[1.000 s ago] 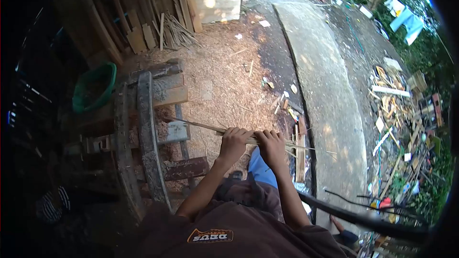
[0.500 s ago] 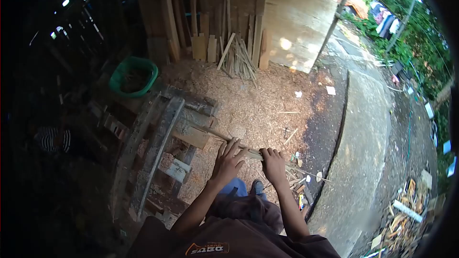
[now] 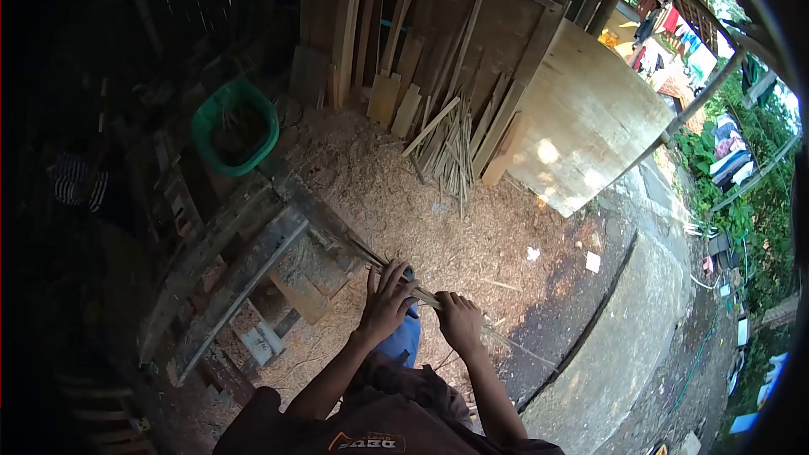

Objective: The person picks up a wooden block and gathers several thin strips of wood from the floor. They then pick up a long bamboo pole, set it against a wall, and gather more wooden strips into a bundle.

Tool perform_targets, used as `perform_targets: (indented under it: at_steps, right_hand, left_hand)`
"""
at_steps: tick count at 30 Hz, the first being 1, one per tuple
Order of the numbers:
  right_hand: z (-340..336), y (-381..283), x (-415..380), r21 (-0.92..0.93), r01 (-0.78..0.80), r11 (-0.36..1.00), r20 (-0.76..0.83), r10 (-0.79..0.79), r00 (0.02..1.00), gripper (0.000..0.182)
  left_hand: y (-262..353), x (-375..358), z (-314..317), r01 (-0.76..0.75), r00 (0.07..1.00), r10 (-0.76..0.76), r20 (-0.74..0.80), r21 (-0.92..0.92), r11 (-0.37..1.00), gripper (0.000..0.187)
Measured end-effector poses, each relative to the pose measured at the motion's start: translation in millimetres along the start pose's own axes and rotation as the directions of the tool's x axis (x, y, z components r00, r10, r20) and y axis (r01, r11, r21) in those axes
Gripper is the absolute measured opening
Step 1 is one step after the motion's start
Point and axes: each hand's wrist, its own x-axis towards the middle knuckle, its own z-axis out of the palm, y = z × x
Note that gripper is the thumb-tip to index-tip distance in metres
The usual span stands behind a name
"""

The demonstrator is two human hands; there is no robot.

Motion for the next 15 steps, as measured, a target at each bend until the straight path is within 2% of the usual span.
perform_targets:
  at_steps: [2,6,8,10,12,13,15]
  right_hand:
    - [7,27,54,0.071,-0.025,0.997,0.061,0.021,0.998,0.022]
    - [-5,59,168,0.135,0.050,0.990,0.048,-0.057,0.997,0.025]
    - [-19,72,225,0.135,0.107,0.985,0.039,-0.113,0.993,0.025]
    - [-43,78,277,0.078,0.125,0.989,0.070,-0.131,0.989,0.022]
    - [-44,98,327,0.027,0.175,0.984,0.034,-0.176,0.984,0.016]
    - [-43,110,352,-0.002,0.201,0.980,0.047,-0.201,0.979,0.015]
    - [-41,133,402,-0.042,0.250,0.967,0.096,-0.245,0.965,0.017]
  left_hand:
    - [-21,53,10,0.038,0.999,-0.038,0.006,-0.002,0.999,0.040]
    - [-65,160,20,0.064,0.995,-0.068,-0.078,-0.057,0.996,0.036]
    - [-83,211,8,0.075,0.994,-0.073,-0.084,0.024,0.997,0.037]
    - [-96,255,6,0.085,0.994,-0.082,-0.071,0.038,0.996,0.037]
    - [-108,299,3,0.114,0.988,-0.107,-0.112,0.063,0.991,0.036]
    - [-116,318,1,0.151,0.988,-0.146,-0.058,0.099,0.984,0.045]
    - [-133,353,2,0.166,0.985,-0.161,-0.061,0.090,0.982,0.049]
